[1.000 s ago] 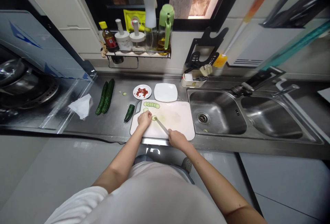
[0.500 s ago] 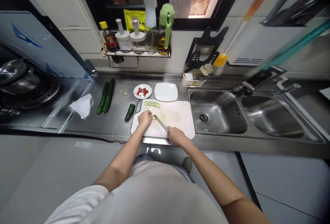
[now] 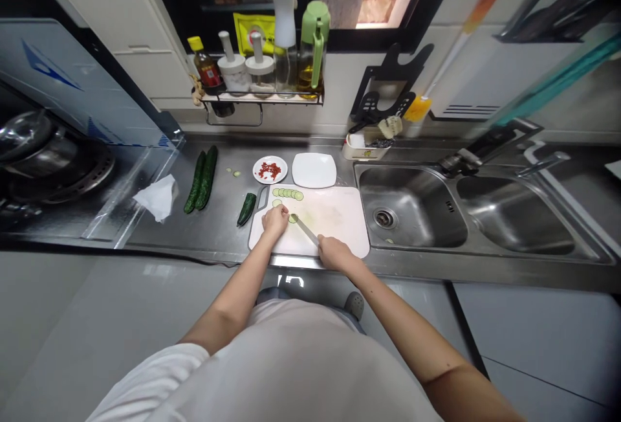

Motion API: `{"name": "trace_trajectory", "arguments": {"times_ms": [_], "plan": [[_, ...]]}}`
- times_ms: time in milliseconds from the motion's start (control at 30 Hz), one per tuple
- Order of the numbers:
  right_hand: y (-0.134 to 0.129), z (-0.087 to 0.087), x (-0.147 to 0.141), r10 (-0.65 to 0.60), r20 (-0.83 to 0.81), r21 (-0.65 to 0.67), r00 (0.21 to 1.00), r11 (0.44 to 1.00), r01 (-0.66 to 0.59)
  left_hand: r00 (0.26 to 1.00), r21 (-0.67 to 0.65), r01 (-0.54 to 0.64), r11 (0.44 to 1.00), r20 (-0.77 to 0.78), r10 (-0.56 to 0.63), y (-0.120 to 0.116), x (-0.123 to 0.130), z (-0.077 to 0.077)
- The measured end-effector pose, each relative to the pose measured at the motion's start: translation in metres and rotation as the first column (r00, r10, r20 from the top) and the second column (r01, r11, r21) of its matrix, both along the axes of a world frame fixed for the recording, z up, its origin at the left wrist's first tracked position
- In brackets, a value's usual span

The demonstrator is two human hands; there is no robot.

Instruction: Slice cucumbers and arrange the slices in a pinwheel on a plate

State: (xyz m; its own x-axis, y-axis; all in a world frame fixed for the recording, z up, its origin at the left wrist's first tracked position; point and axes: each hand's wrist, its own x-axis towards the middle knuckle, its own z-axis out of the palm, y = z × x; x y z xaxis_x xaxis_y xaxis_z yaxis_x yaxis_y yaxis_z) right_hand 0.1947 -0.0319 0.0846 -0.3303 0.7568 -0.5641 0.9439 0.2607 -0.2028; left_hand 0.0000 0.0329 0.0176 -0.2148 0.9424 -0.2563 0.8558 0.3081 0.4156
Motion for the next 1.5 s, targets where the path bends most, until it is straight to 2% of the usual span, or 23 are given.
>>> {"name": "trace_trajectory", "arguments": {"times_ms": [733,1100,1500], "plan": [[0.014,0.02,-0.007,0.108,0.099,0.017,0.989,0.994,-0.11,1.0,-0.014,-0.001,1.0,0.002,0.001,-0.001,0.0,0.005],[0.015,0.023,-0.006,0.062,0.086,-0.022,0.994,0.998,-0.06,1.0,-0.014,-0.007,1.0,-0.002,0.007,-0.001,0.0,0.003],[0.016,0.027,-0.008,0.072,0.087,-0.03,0.994,0.997,-0.07,1.0,-0.017,-0.002,1.0,0.012,0.002,-0.001,0.0,0.004]]}}
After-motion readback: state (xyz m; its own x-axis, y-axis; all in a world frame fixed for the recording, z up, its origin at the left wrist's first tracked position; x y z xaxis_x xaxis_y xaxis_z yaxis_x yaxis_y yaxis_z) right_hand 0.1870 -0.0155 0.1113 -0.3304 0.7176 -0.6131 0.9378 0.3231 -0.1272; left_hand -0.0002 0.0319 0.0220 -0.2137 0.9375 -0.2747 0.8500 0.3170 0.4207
